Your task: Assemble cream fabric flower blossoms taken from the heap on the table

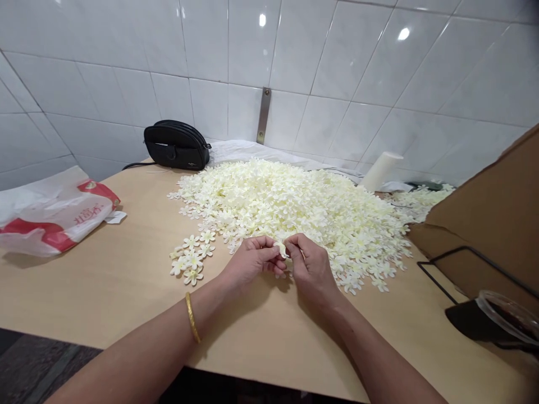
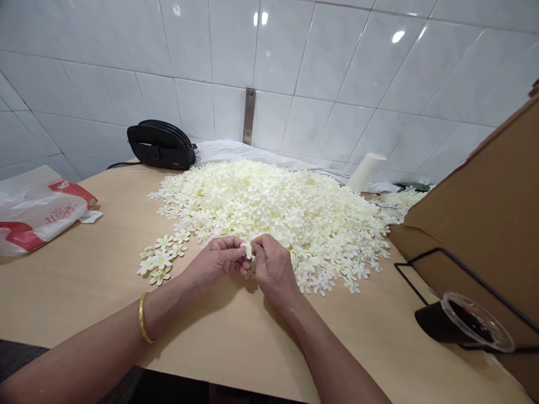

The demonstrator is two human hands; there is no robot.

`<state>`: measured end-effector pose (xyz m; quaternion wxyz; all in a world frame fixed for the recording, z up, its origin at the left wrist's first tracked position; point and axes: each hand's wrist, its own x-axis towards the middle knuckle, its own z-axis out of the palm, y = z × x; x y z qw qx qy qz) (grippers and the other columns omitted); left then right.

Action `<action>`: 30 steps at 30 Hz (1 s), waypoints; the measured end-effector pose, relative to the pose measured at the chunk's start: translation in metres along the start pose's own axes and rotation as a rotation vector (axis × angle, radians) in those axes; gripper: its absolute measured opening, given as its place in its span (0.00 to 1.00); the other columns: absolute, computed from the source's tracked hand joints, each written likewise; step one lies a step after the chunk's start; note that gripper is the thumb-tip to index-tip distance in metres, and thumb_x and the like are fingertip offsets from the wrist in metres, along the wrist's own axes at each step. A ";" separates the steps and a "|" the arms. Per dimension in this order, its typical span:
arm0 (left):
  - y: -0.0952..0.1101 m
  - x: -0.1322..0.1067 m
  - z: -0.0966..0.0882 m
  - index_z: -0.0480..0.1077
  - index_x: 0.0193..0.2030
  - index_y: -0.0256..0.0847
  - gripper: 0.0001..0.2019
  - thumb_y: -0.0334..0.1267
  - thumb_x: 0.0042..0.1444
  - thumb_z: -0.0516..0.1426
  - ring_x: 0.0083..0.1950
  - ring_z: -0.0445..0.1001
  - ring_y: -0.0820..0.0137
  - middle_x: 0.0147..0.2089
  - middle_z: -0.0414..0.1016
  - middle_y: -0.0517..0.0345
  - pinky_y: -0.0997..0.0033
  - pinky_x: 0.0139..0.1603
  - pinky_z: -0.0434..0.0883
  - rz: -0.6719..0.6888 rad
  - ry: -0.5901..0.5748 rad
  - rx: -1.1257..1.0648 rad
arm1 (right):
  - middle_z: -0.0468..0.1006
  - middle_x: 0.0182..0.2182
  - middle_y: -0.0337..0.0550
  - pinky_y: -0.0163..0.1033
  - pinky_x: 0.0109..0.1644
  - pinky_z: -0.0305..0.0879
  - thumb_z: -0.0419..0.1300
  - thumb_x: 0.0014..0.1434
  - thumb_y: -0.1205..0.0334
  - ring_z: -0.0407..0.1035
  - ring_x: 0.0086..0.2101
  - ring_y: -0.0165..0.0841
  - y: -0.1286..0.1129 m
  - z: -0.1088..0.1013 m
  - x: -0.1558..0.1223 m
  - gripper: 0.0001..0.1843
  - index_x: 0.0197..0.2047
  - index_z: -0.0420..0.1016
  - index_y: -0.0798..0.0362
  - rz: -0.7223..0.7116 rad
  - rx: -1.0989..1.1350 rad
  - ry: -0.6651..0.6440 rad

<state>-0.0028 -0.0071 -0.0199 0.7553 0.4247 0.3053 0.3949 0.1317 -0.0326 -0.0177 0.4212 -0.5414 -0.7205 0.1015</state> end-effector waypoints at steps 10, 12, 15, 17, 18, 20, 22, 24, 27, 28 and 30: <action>-0.001 0.000 -0.003 0.64 0.25 0.35 0.03 0.28 0.43 0.56 0.22 0.70 0.74 0.19 0.70 0.56 0.72 0.29 0.66 0.013 0.026 -0.084 | 0.68 0.25 0.39 0.32 0.30 0.56 0.47 0.56 0.67 0.61 0.27 0.28 -0.005 -0.002 -0.003 0.08 0.29 0.66 0.54 -0.096 -0.036 -0.034; -0.001 -0.001 -0.002 0.63 0.24 0.35 0.03 0.28 0.43 0.56 0.21 0.69 0.74 0.18 0.70 0.57 0.73 0.27 0.66 0.008 0.039 -0.078 | 0.67 0.23 0.39 0.32 0.29 0.55 0.46 0.56 0.67 0.60 0.25 0.28 -0.004 -0.001 -0.003 0.10 0.29 0.66 0.54 -0.077 -0.040 -0.031; 0.001 -0.003 0.001 0.63 0.24 0.35 0.04 0.27 0.42 0.56 0.19 0.68 0.75 0.18 0.69 0.57 0.74 0.26 0.65 0.001 0.060 -0.054 | 0.66 0.21 0.37 0.32 0.27 0.55 0.46 0.56 0.66 0.59 0.23 0.27 -0.002 0.000 -0.004 0.10 0.28 0.65 0.54 -0.009 0.003 -0.037; 0.003 -0.003 0.002 0.63 0.24 0.35 0.04 0.27 0.42 0.56 0.19 0.68 0.75 0.18 0.69 0.57 0.74 0.26 0.65 0.001 0.070 -0.033 | 0.65 0.21 0.36 0.32 0.26 0.54 0.46 0.56 0.65 0.58 0.22 0.26 -0.003 0.000 -0.004 0.10 0.27 0.65 0.54 0.039 0.041 -0.032; 0.003 -0.003 0.002 0.63 0.24 0.35 0.04 0.27 0.42 0.56 0.19 0.68 0.75 0.17 0.69 0.57 0.74 0.26 0.65 0.002 0.077 -0.023 | 0.65 0.21 0.36 0.31 0.26 0.54 0.46 0.56 0.65 0.58 0.22 0.26 -0.003 -0.001 -0.004 0.10 0.27 0.64 0.54 0.059 0.054 -0.024; 0.004 -0.002 0.001 0.62 0.25 0.36 0.04 0.28 0.43 0.56 0.20 0.68 0.75 0.17 0.69 0.57 0.74 0.26 0.65 0.010 0.092 -0.016 | 0.65 0.20 0.35 0.31 0.26 0.54 0.46 0.57 0.64 0.58 0.21 0.25 -0.003 -0.002 -0.003 0.09 0.27 0.63 0.53 0.087 0.067 -0.003; 0.003 -0.001 -0.001 0.62 0.25 0.36 0.04 0.28 0.43 0.55 0.20 0.68 0.75 0.18 0.69 0.58 0.74 0.26 0.66 0.023 0.117 -0.023 | 0.65 0.21 0.35 0.31 0.26 0.54 0.46 0.57 0.64 0.59 0.21 0.26 -0.001 -0.005 0.000 0.08 0.28 0.62 0.53 0.082 0.043 0.051; 0.002 0.000 -0.002 0.61 0.24 0.36 0.04 0.27 0.42 0.55 0.21 0.68 0.75 0.19 0.69 0.57 0.73 0.27 0.66 0.034 0.152 -0.028 | 0.66 0.22 0.37 0.32 0.27 0.55 0.46 0.57 0.65 0.60 0.23 0.27 0.005 -0.008 0.003 0.07 0.29 0.62 0.54 0.025 -0.050 0.158; 0.001 0.001 -0.003 0.61 0.23 0.36 0.04 0.26 0.42 0.54 0.21 0.68 0.75 0.19 0.68 0.58 0.73 0.26 0.66 0.032 0.193 -0.015 | 0.66 0.24 0.42 0.35 0.32 0.56 0.46 0.56 0.68 0.61 0.27 0.31 0.018 -0.010 0.009 0.07 0.29 0.63 0.55 -0.122 -0.303 0.269; 0.002 0.001 -0.002 0.61 0.23 0.36 0.04 0.26 0.41 0.54 0.21 0.68 0.75 0.19 0.68 0.58 0.73 0.26 0.66 0.027 0.198 -0.010 | 0.66 0.24 0.43 0.36 0.33 0.56 0.46 0.56 0.69 0.60 0.28 0.32 0.021 -0.009 0.011 0.08 0.29 0.64 0.56 -0.162 -0.386 0.254; 0.002 0.000 -0.002 0.60 0.23 0.37 0.05 0.27 0.41 0.54 0.21 0.68 0.75 0.19 0.68 0.58 0.74 0.25 0.66 0.021 0.200 -0.006 | 0.66 0.25 0.45 0.38 0.35 0.56 0.46 0.54 0.72 0.60 0.30 0.34 0.026 -0.007 0.012 0.09 0.29 0.65 0.55 -0.213 -0.501 0.168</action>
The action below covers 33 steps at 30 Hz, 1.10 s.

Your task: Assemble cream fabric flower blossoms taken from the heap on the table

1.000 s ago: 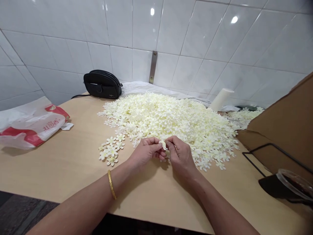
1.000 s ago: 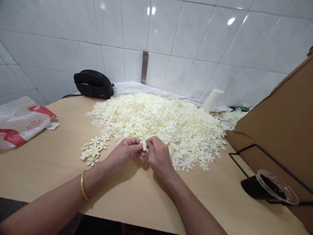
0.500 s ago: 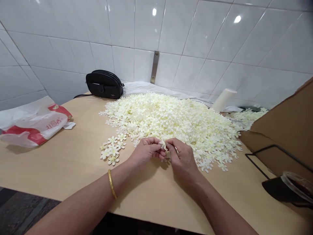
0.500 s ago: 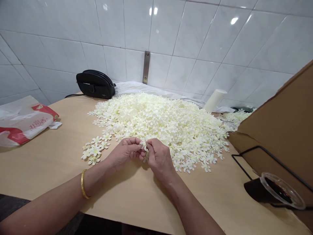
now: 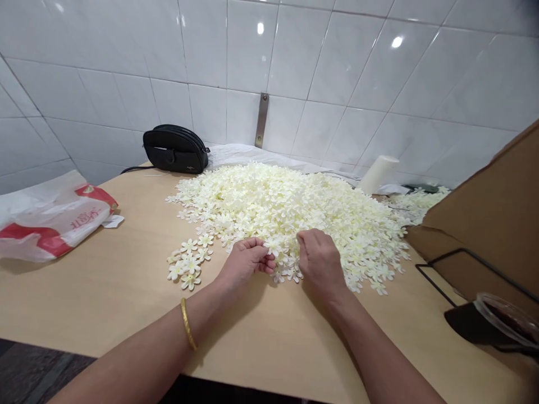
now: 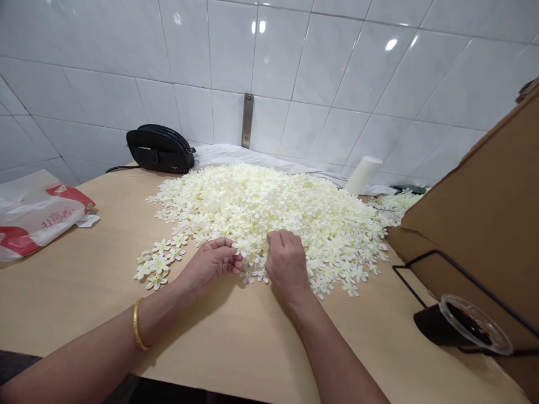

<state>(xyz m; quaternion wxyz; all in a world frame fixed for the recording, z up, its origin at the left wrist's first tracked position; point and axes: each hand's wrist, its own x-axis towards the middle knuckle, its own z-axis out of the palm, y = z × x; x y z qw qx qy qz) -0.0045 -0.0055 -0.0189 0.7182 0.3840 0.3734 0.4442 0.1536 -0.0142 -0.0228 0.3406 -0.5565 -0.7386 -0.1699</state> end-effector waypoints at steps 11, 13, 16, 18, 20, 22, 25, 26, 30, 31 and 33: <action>-0.005 0.001 -0.001 0.62 0.23 0.36 0.05 0.27 0.40 0.56 0.20 0.68 0.74 0.18 0.68 0.58 0.73 0.25 0.66 0.002 -0.104 -0.041 | 0.67 0.29 0.44 0.36 0.35 0.59 0.46 0.56 0.69 0.62 0.31 0.32 -0.029 -0.007 -0.006 0.09 0.33 0.66 0.54 -0.037 0.365 -0.114; -0.004 0.000 0.000 0.62 0.23 0.36 0.05 0.27 0.40 0.56 0.21 0.68 0.74 0.19 0.68 0.57 0.73 0.26 0.66 -0.004 -0.134 -0.046 | 0.67 0.27 0.43 0.35 0.33 0.58 0.45 0.56 0.69 0.61 0.29 0.30 -0.030 -0.006 -0.007 0.10 0.30 0.67 0.55 -0.013 0.389 -0.146; -0.003 -0.002 0.001 0.63 0.23 0.35 0.04 0.28 0.40 0.57 0.21 0.68 0.74 0.19 0.68 0.57 0.72 0.27 0.66 -0.019 -0.146 -0.042 | 0.66 0.24 0.40 0.33 0.30 0.56 0.45 0.56 0.70 0.60 0.26 0.29 -0.028 -0.005 -0.008 0.10 0.29 0.65 0.55 0.032 0.412 -0.146; -0.002 -0.003 0.001 0.63 0.23 0.35 0.04 0.28 0.41 0.57 0.22 0.69 0.74 0.19 0.68 0.57 0.72 0.28 0.66 -0.017 -0.148 -0.034 | 0.65 0.23 0.39 0.33 0.29 0.55 0.45 0.56 0.69 0.59 0.25 0.28 -0.028 -0.005 -0.008 0.09 0.28 0.64 0.54 0.082 0.433 -0.143; -0.001 -0.003 0.002 0.63 0.23 0.36 0.05 0.29 0.41 0.57 0.21 0.68 0.74 0.19 0.68 0.57 0.72 0.27 0.66 -0.013 -0.141 -0.026 | 0.65 0.22 0.38 0.32 0.28 0.55 0.45 0.56 0.68 0.59 0.24 0.27 -0.029 -0.006 -0.008 0.09 0.28 0.64 0.54 0.150 0.472 -0.147; 0.000 -0.004 0.003 0.62 0.23 0.36 0.05 0.29 0.41 0.57 0.20 0.68 0.75 0.18 0.68 0.58 0.73 0.27 0.65 -0.015 -0.130 -0.017 | 0.65 0.22 0.37 0.32 0.27 0.55 0.46 0.56 0.67 0.59 0.23 0.26 -0.030 -0.007 -0.007 0.09 0.28 0.64 0.54 0.212 0.517 -0.151; 0.002 -0.005 0.004 0.62 0.23 0.36 0.05 0.29 0.41 0.57 0.19 0.67 0.75 0.18 0.68 0.58 0.73 0.26 0.65 -0.026 -0.106 -0.004 | 0.65 0.21 0.36 0.32 0.27 0.54 0.46 0.56 0.66 0.58 0.23 0.26 -0.031 -0.009 -0.007 0.09 0.27 0.64 0.54 0.271 0.565 -0.154; 0.003 -0.005 0.004 0.62 0.23 0.36 0.05 0.29 0.41 0.57 0.19 0.67 0.75 0.18 0.68 0.58 0.74 0.25 0.65 -0.026 -0.095 -0.004 | 0.64 0.21 0.36 0.32 0.26 0.54 0.46 0.56 0.65 0.58 0.23 0.26 -0.031 -0.009 -0.006 0.09 0.27 0.64 0.54 0.288 0.580 -0.156; 0.002 -0.003 0.002 0.61 0.22 0.37 0.05 0.29 0.41 0.56 0.21 0.68 0.74 0.18 0.67 0.58 0.74 0.25 0.65 -0.013 -0.051 -0.012 | 0.64 0.20 0.36 0.32 0.25 0.55 0.47 0.55 0.63 0.58 0.22 0.26 -0.029 -0.012 -0.003 0.08 0.27 0.64 0.54 0.385 0.727 -0.199; 0.002 -0.002 0.001 0.61 0.22 0.37 0.05 0.29 0.41 0.56 0.21 0.68 0.74 0.18 0.67 0.58 0.74 0.25 0.65 -0.010 -0.040 -0.013 | 0.64 0.20 0.36 0.32 0.25 0.55 0.48 0.55 0.62 0.59 0.22 0.26 -0.027 -0.013 -0.002 0.08 0.27 0.63 0.54 0.417 0.783 -0.207; 0.001 -0.001 -0.001 0.61 0.22 0.37 0.05 0.29 0.41 0.55 0.20 0.67 0.75 0.19 0.67 0.59 0.74 0.25 0.65 -0.003 -0.017 -0.010 | 0.64 0.20 0.35 0.32 0.27 0.57 0.48 0.55 0.61 0.60 0.23 0.27 -0.022 -0.014 0.000 0.08 0.27 0.62 0.54 0.471 0.885 -0.203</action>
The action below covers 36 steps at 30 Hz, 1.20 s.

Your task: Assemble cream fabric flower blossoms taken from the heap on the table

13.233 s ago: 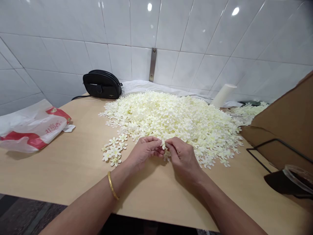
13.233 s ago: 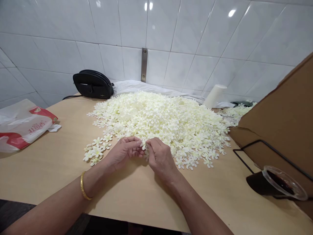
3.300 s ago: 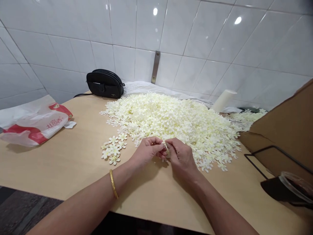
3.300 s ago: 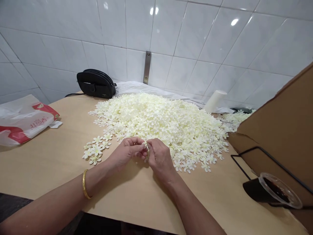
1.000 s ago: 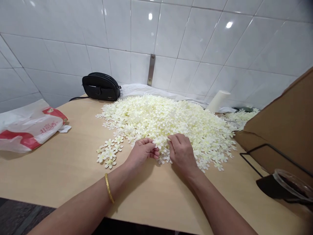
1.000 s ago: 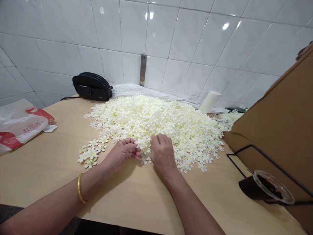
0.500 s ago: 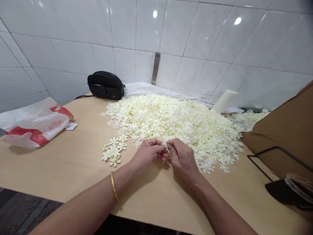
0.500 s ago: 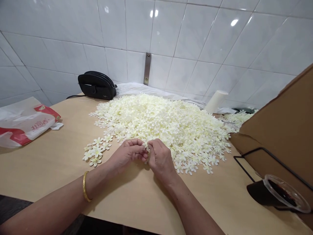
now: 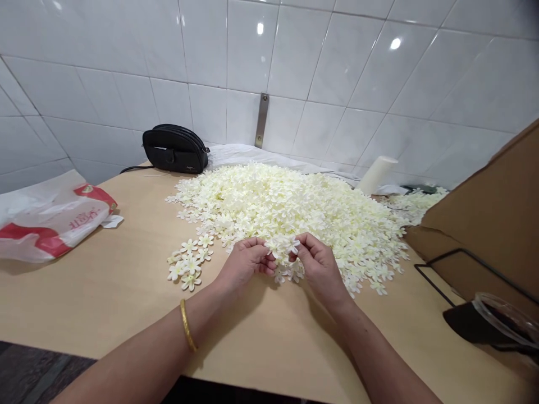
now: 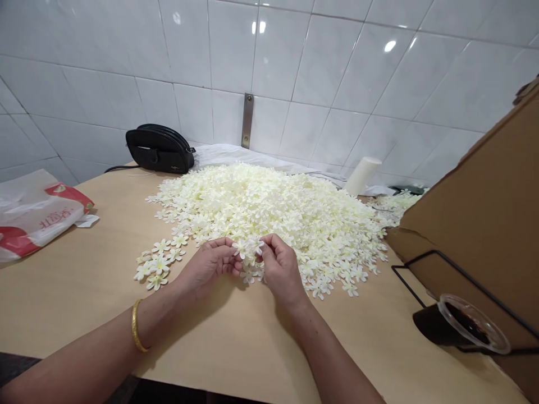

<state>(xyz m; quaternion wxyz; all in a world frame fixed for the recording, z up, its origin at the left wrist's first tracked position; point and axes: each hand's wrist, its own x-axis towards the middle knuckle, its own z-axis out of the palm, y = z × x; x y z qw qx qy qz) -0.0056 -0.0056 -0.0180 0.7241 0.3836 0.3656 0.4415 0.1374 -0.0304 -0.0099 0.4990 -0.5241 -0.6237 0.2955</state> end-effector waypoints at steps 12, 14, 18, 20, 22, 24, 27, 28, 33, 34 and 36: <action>0.002 -0.003 0.003 0.60 0.23 0.36 0.05 0.28 0.43 0.55 0.20 0.67 0.76 0.20 0.67 0.58 0.75 0.25 0.65 -0.007 0.001 0.034 | 0.64 0.28 0.43 0.38 0.36 0.55 0.46 0.55 0.69 0.59 0.31 0.33 0.016 -0.006 0.009 0.06 0.29 0.63 0.54 -0.365 -0.720 0.178; 0.001 -0.001 0.001 0.60 0.23 0.37 0.06 0.28 0.43 0.55 0.20 0.67 0.76 0.19 0.67 0.58 0.74 0.25 0.66 -0.007 0.021 0.026 | 0.64 0.28 0.43 0.37 0.35 0.56 0.46 0.55 0.69 0.59 0.30 0.32 0.011 -0.005 0.006 0.07 0.30 0.63 0.54 -0.370 -0.654 0.207; 0.000 0.002 -0.003 0.61 0.24 0.37 0.04 0.28 0.43 0.55 0.21 0.68 0.76 0.21 0.68 0.58 0.74 0.25 0.66 0.043 0.086 0.013 | 0.64 0.26 0.40 0.35 0.34 0.56 0.46 0.55 0.69 0.59 0.29 0.30 0.007 -0.007 0.004 0.07 0.28 0.63 0.53 -0.379 -0.549 0.207; 0.001 0.001 -0.004 0.61 0.25 0.37 0.04 0.29 0.43 0.55 0.21 0.68 0.76 0.21 0.68 0.58 0.74 0.26 0.66 0.066 0.115 0.009 | 0.64 0.25 0.40 0.35 0.33 0.56 0.47 0.55 0.69 0.59 0.28 0.30 0.007 -0.009 0.004 0.07 0.28 0.63 0.53 -0.380 -0.513 0.197; 0.003 0.001 -0.003 0.61 0.24 0.37 0.04 0.28 0.43 0.55 0.22 0.68 0.76 0.21 0.68 0.58 0.73 0.27 0.66 0.072 0.129 0.012 | 0.65 0.25 0.39 0.35 0.33 0.56 0.48 0.55 0.69 0.60 0.28 0.29 0.007 -0.011 0.004 0.07 0.28 0.64 0.53 -0.382 -0.488 0.190; 0.005 0.000 -0.002 0.61 0.25 0.37 0.03 0.28 0.43 0.54 0.22 0.68 0.75 0.21 0.68 0.58 0.73 0.27 0.66 0.073 0.138 0.015 | 0.65 0.25 0.40 0.34 0.33 0.56 0.48 0.56 0.68 0.60 0.28 0.29 0.005 -0.011 0.004 0.07 0.28 0.64 0.53 -0.390 -0.480 0.143; 0.005 0.001 -0.004 0.61 0.25 0.37 0.03 0.29 0.43 0.55 0.22 0.68 0.75 0.21 0.68 0.58 0.73 0.26 0.66 0.094 0.163 0.012 | 0.67 0.25 0.41 0.35 0.33 0.56 0.48 0.56 0.67 0.61 0.29 0.30 0.001 -0.009 0.001 0.08 0.28 0.66 0.54 -0.385 -0.525 0.021; 0.006 0.002 -0.005 0.62 0.25 0.37 0.04 0.29 0.43 0.55 0.22 0.68 0.75 0.21 0.68 0.58 0.73 0.26 0.66 0.108 0.172 0.010 | 0.67 0.25 0.41 0.35 0.33 0.56 0.49 0.56 0.65 0.61 0.29 0.30 0.000 -0.008 0.000 0.08 0.27 0.66 0.54 -0.373 -0.567 -0.016; 0.008 0.005 -0.011 0.61 0.23 0.36 0.05 0.29 0.42 0.55 0.21 0.67 0.76 0.21 0.67 0.59 0.74 0.25 0.65 0.139 0.195 -0.011 | 0.67 0.23 0.41 0.37 0.33 0.52 0.53 0.53 0.61 0.60 0.28 0.32 0.002 0.000 -0.007 0.08 0.24 0.65 0.54 -0.333 -0.803 -0.117; 0.010 0.005 -0.012 0.61 0.23 0.36 0.05 0.28 0.41 0.55 0.20 0.67 0.76 0.20 0.67 0.59 0.74 0.25 0.65 0.139 0.204 -0.021 | 0.67 0.23 0.41 0.37 0.33 0.52 0.52 0.53 0.63 0.60 0.29 0.32 0.002 0.001 -0.008 0.08 0.24 0.65 0.54 -0.338 -0.812 -0.136; 0.012 0.005 -0.013 0.61 0.23 0.36 0.05 0.28 0.41 0.55 0.20 0.67 0.76 0.20 0.67 0.59 0.75 0.24 0.65 0.144 0.229 -0.042 | 0.66 0.23 0.39 0.36 0.34 0.51 0.50 0.53 0.68 0.59 0.28 0.31 0.001 0.004 -0.010 0.08 0.24 0.63 0.54 -0.357 -0.780 -0.177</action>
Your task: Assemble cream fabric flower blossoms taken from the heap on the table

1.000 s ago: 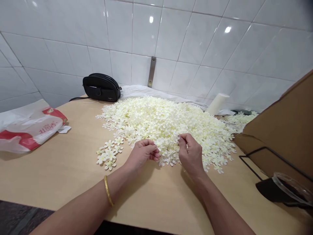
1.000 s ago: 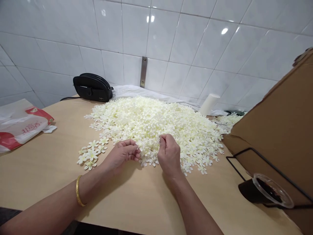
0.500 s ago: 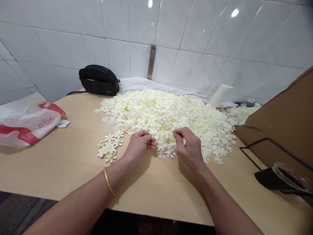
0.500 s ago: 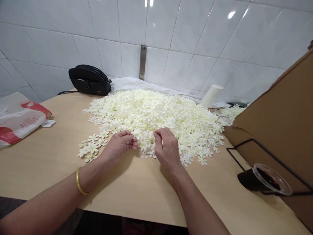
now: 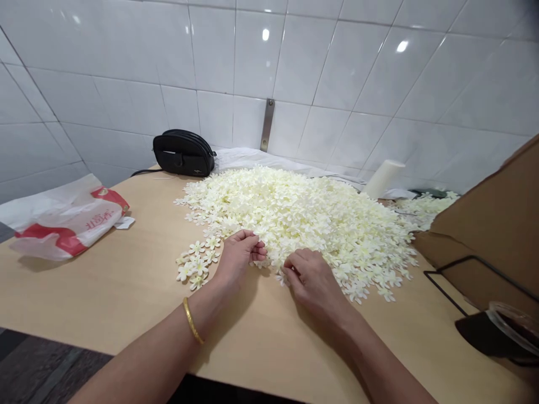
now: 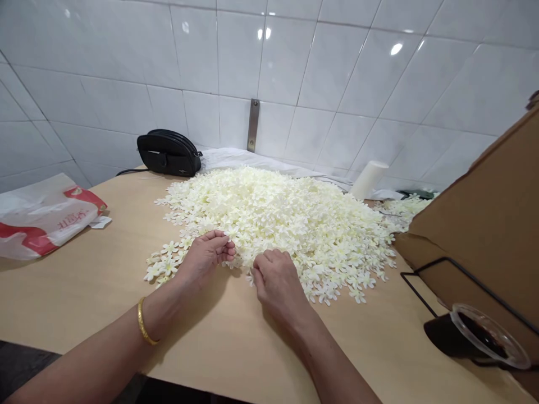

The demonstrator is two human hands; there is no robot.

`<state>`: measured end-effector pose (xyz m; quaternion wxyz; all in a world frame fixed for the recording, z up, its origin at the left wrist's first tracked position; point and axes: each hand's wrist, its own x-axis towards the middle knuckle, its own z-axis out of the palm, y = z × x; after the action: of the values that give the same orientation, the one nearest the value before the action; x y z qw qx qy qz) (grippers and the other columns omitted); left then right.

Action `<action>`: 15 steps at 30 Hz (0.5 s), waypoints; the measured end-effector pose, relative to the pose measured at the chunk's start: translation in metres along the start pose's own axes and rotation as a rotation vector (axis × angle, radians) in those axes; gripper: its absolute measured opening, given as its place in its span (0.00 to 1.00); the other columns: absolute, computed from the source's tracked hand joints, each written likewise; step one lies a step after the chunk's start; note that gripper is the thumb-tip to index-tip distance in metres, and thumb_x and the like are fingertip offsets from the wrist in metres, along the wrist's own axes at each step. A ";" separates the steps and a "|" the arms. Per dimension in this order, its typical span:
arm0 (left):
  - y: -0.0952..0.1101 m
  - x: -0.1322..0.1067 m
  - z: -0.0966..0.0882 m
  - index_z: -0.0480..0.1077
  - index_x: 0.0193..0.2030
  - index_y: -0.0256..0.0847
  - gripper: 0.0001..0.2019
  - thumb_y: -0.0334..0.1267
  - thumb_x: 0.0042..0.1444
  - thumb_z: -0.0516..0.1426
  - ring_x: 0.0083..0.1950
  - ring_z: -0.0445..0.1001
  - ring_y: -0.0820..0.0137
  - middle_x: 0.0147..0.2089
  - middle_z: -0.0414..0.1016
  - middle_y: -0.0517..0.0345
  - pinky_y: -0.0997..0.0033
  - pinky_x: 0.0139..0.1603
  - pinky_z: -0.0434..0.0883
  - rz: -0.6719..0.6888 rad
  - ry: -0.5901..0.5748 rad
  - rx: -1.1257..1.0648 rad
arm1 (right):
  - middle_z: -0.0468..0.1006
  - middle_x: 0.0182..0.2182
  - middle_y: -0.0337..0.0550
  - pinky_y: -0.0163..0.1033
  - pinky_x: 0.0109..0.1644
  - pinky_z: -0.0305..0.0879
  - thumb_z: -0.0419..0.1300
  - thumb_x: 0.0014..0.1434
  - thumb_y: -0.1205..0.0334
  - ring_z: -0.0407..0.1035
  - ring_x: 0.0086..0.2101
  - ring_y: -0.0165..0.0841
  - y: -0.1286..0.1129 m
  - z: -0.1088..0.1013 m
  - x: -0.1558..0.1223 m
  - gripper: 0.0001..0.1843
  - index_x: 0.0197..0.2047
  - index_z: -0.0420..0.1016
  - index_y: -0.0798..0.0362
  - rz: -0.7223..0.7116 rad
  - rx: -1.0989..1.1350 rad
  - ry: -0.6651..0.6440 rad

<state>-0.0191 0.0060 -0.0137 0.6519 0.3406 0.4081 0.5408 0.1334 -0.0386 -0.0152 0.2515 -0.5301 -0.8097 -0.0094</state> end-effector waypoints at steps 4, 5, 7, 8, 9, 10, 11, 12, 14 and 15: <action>0.002 0.000 -0.001 0.61 0.24 0.36 0.04 0.28 0.42 0.55 0.20 0.67 0.76 0.20 0.67 0.59 0.75 0.24 0.65 0.018 0.012 -0.007 | 0.66 0.22 0.38 0.35 0.33 0.51 0.49 0.53 0.71 0.58 0.27 0.29 -0.004 -0.002 0.001 0.08 0.23 0.61 0.54 0.014 0.112 0.073; 0.001 0.000 -0.001 0.61 0.24 0.36 0.04 0.28 0.41 0.55 0.20 0.67 0.76 0.20 0.67 0.59 0.75 0.24 0.65 0.023 0.003 -0.004 | 0.66 0.23 0.38 0.35 0.33 0.51 0.49 0.53 0.71 0.58 0.27 0.29 -0.004 -0.003 0.001 0.09 0.23 0.61 0.54 0.042 0.129 0.107; 0.000 0.001 -0.001 0.61 0.23 0.36 0.04 0.28 0.42 0.55 0.20 0.67 0.77 0.20 0.67 0.59 0.75 0.24 0.65 0.027 -0.002 0.005 | 0.66 0.22 0.38 0.35 0.32 0.51 0.49 0.55 0.68 0.58 0.27 0.29 -0.003 -0.005 0.001 0.09 0.24 0.61 0.54 0.085 0.143 0.146; -0.001 0.002 -0.002 0.61 0.23 0.36 0.04 0.29 0.42 0.55 0.20 0.66 0.77 0.20 0.67 0.59 0.75 0.25 0.65 0.025 -0.001 0.010 | 0.67 0.22 0.38 0.35 0.33 0.51 0.49 0.55 0.67 0.58 0.26 0.29 -0.002 -0.005 0.002 0.09 0.24 0.62 0.54 0.089 0.134 0.142; -0.002 0.002 -0.002 0.61 0.23 0.36 0.04 0.28 0.42 0.55 0.20 0.66 0.77 0.20 0.66 0.60 0.76 0.25 0.65 0.020 0.003 0.015 | 0.67 0.22 0.39 0.36 0.33 0.51 0.50 0.55 0.65 0.58 0.27 0.29 -0.001 -0.004 0.002 0.08 0.25 0.64 0.54 0.077 0.114 0.128; -0.002 0.003 -0.002 0.60 0.22 0.37 0.05 0.28 0.42 0.55 0.20 0.66 0.77 0.19 0.66 0.60 0.76 0.24 0.65 0.015 0.012 0.019 | 0.67 0.22 0.39 0.36 0.34 0.51 0.51 0.54 0.63 0.59 0.27 0.30 -0.001 -0.003 0.002 0.08 0.26 0.65 0.54 0.051 0.082 0.104; -0.002 0.004 -0.002 0.60 0.22 0.37 0.05 0.28 0.42 0.54 0.20 0.66 0.78 0.19 0.65 0.60 0.76 0.24 0.65 0.011 0.021 0.022 | 0.68 0.23 0.40 0.37 0.35 0.51 0.53 0.53 0.62 0.59 0.28 0.31 0.000 -0.001 0.001 0.07 0.26 0.66 0.54 0.015 0.044 0.079; -0.002 0.004 -0.003 0.60 0.22 0.37 0.05 0.28 0.42 0.54 0.20 0.66 0.78 0.19 0.65 0.60 0.76 0.24 0.65 0.011 0.030 0.023 | 0.68 0.24 0.41 0.38 0.36 0.51 0.54 0.53 0.61 0.59 0.29 0.32 -0.001 0.002 0.001 0.06 0.27 0.67 0.54 -0.022 0.004 0.058; -0.002 0.004 -0.003 0.60 0.23 0.37 0.04 0.27 0.42 0.54 0.20 0.66 0.78 0.19 0.65 0.60 0.77 0.24 0.65 0.019 0.042 0.027 | 0.69 0.25 0.42 0.39 0.37 0.50 0.54 0.52 0.62 0.59 0.30 0.33 -0.003 0.007 0.000 0.06 0.28 0.67 0.54 -0.087 -0.064 0.025; -0.001 0.004 -0.004 0.60 0.23 0.37 0.04 0.28 0.42 0.54 0.20 0.66 0.78 0.19 0.65 0.60 0.77 0.24 0.65 0.026 0.044 0.029 | 0.69 0.25 0.43 0.39 0.37 0.49 0.53 0.53 0.64 0.59 0.31 0.33 -0.005 0.010 -0.001 0.06 0.28 0.67 0.54 -0.113 -0.084 0.008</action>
<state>-0.0215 0.0101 -0.0173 0.6309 0.3433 0.4256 0.5504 0.1254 -0.0388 -0.0231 0.2313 -0.4936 -0.8363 -0.0595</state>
